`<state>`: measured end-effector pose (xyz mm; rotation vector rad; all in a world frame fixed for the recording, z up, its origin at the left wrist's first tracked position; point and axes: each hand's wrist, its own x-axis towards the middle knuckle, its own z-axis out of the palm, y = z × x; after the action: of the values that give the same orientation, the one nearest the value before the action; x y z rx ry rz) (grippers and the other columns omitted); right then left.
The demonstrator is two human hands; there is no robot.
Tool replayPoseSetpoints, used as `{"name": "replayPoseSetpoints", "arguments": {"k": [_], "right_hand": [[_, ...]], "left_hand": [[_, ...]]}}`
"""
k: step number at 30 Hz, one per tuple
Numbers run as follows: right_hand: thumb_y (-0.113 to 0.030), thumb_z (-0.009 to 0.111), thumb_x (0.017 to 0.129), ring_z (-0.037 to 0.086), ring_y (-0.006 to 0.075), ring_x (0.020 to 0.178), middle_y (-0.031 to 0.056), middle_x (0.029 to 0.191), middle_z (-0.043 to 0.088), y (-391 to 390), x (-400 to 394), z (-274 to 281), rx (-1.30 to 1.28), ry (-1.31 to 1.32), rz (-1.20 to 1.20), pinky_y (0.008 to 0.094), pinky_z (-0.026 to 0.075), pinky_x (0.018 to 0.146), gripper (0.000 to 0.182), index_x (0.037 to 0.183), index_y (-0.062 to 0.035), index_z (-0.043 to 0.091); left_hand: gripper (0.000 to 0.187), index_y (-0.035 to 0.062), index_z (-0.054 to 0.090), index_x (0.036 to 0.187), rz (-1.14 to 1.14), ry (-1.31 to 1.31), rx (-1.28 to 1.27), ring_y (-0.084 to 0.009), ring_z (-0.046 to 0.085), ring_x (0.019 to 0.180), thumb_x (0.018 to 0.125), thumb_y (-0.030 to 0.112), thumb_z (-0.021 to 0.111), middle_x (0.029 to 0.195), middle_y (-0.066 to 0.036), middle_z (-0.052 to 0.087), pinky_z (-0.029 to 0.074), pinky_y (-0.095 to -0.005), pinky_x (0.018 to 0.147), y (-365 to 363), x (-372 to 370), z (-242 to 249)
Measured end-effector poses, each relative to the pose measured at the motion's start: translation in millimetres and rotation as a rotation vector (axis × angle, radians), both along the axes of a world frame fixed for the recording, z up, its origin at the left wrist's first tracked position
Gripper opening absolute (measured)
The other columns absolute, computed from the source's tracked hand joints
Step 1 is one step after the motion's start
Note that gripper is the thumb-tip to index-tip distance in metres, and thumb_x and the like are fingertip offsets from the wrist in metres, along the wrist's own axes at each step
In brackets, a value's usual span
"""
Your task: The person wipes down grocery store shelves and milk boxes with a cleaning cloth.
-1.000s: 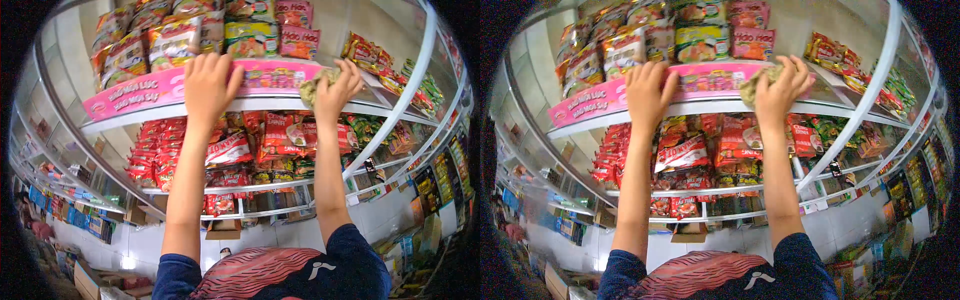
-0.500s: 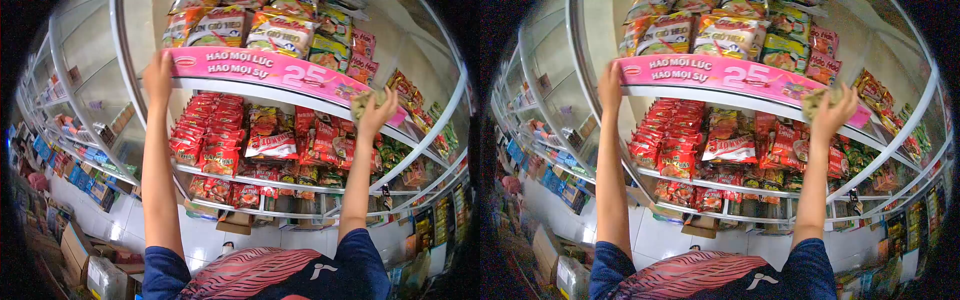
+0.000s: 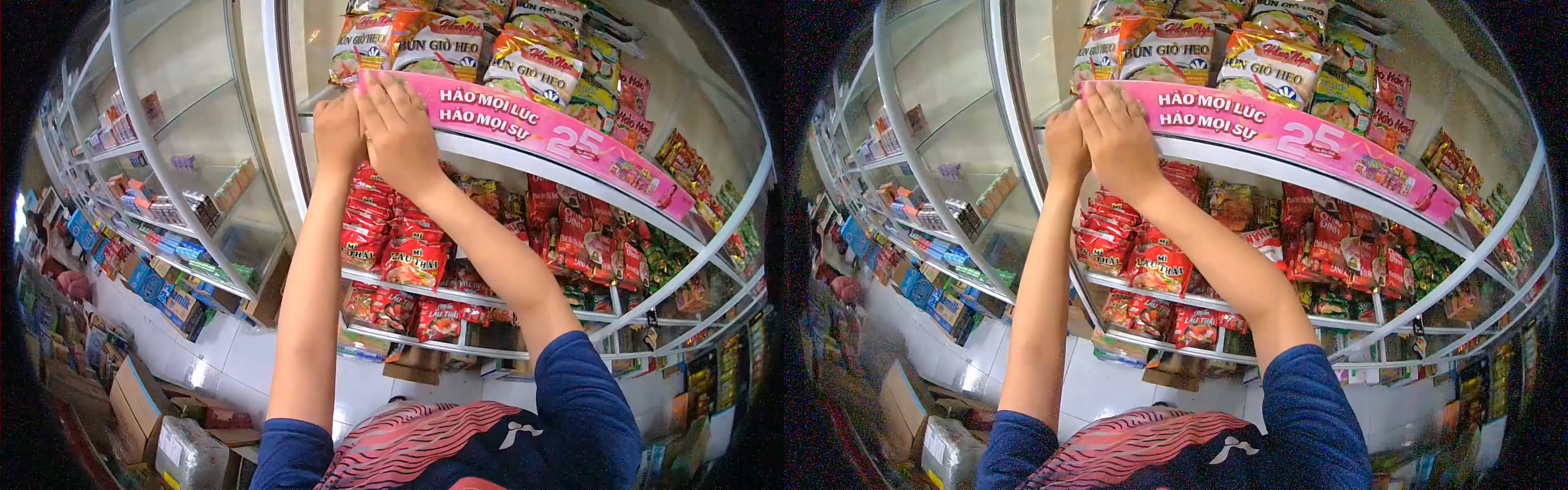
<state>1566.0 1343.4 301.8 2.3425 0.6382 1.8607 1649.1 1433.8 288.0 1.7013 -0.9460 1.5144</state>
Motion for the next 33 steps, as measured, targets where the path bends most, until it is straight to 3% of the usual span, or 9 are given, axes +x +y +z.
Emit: {"name": "replayPoseSetpoints", "arguments": {"k": [6,10,13,16,18,21,25,30,33], "right_hand": [[-0.007,0.059,0.066,0.037,0.0285,0.118,0.0128,0.126,0.042,-63.0,-59.6,-4.0,0.066,0.113,-0.128,0.0403,0.027,0.1,0.052,0.117,-0.0036,0.049],[-0.005,0.055,0.074,0.036,0.0269,0.12,0.0118,0.127,0.043,-149.1,-116.8,-16.4,0.287,-0.182,-0.227,0.0399,0.025,0.101,0.043,0.117,-0.005,0.05],[-0.005,0.056,0.07,0.039,0.0316,0.117,0.0145,0.122,0.046,-166.8,-134.9,-17.9,0.471,-0.351,-0.267,0.0421,0.027,0.099,0.044,0.113,-0.0007,0.051],[-0.003,0.055,0.066,0.044,0.032,0.111,0.0142,0.115,0.05,-137.9,-115.4,-32.1,0.328,-0.166,-0.207,0.0444,0.029,0.098,0.044,0.11,-0.0032,0.053],[-0.006,0.055,0.065,0.042,0.0283,0.114,0.0103,0.116,0.051,-129.5,-102.1,-39.1,-0.005,-0.059,-0.207,0.0443,0.031,0.097,0.044,0.11,-0.004,0.054],[-0.004,0.053,0.068,0.041,0.0279,0.116,0.0094,0.119,0.05,-138.8,-113.1,-44.4,-0.02,-0.005,-0.226,0.0432,0.03,0.098,0.044,0.112,-0.0038,0.053],[0.011,0.045,0.065,0.038,0.0303,0.118,0.0133,0.124,0.046,-211.7,-156.6,-66.2,0.219,-0.263,-0.402,0.0429,0.027,0.099,0.055,0.119,-0.0022,0.048],[0.003,0.048,0.078,0.027,0.0272,0.126,0.0137,0.133,0.035,-253.1,-189.6,-70.1,0.771,-0.546,-0.387,0.0384,0.02,0.103,0.048,0.125,-0.0006,0.04],[0.002,0.052,0.073,0.032,0.0304,0.123,0.0147,0.128,0.041,-227.9,-173.2,-76.2,0.483,-0.319,-0.353,0.041,0.022,0.102,0.049,0.121,-0.0004,0.045]], "left_hand": [[0.025,0.005,0.052,0.075,-0.021,0.117,0.048,-0.0304,0.053,0.062,0.085,0.028,0.047,0.064,-0.013,0.056,0.035,-0.039,0.062,3.8,-13.4,5.3],[0.023,0.0044,0.054,0.079,0.006,0.053,-0.011,-0.0295,0.053,0.06,0.084,0.027,0.049,0.062,-0.013,0.055,0.034,-0.0382,0.063,-0.5,-11.7,4.4],[0.027,0.0026,0.055,0.079,0.008,0.035,-0.109,-0.0288,0.052,0.06,0.085,0.028,0.047,0.064,-0.013,0.056,0.037,-0.0373,0.064,-5.8,-11.4,2.1],[0.026,0.0025,0.056,0.083,0.027,0.146,-0.098,-0.029,0.052,0.062,0.086,0.027,0.046,0.064,-0.013,0.056,0.037,-0.0373,0.064,-6.6,-6.5,-0.9],[0.025,0.0052,0.054,0.079,-0.026,0.098,-0.144,-0.0264,0.053,0.058,0.086,0.028,0.047,0.058,-0.01,0.054,0.035,-0.0363,0.064,-7.5,-6.6,0.4],[0.025,0.0047,0.054,0.078,-0.051,0.141,-0.109,-0.0275,0.05,0.057,0.086,0.027,0.046,0.06,-0.011,0.055,0.035,-0.0363,0.064,-5.0,-11.9,2.4],[0.023,0.0027,0.053,0.084,-0.084,0.194,-0.034,-0.0298,0.048,0.065,0.086,0.025,0.045,0.069,-0.014,0.055,0.034,-0.0366,0.065,2.1,-13.5,1.7],[0.025,0.0012,0.052,0.093,-0.103,0.262,0.071,-0.0324,0.047,0.075,0.086,0.023,0.043,0.079,-0.016,0.055,0.035,-0.0382,0.071,11.8,-6.9,-1.5],[0.029,-0.0008,0.051,0.097,-0.074,0.328,0.061,-0.0336,0.047,0.083,0.087,0.024,0.042,0.085,-0.017,0.055,0.035,-0.0391,0.076,16.0,6.0,-8.8]]}}
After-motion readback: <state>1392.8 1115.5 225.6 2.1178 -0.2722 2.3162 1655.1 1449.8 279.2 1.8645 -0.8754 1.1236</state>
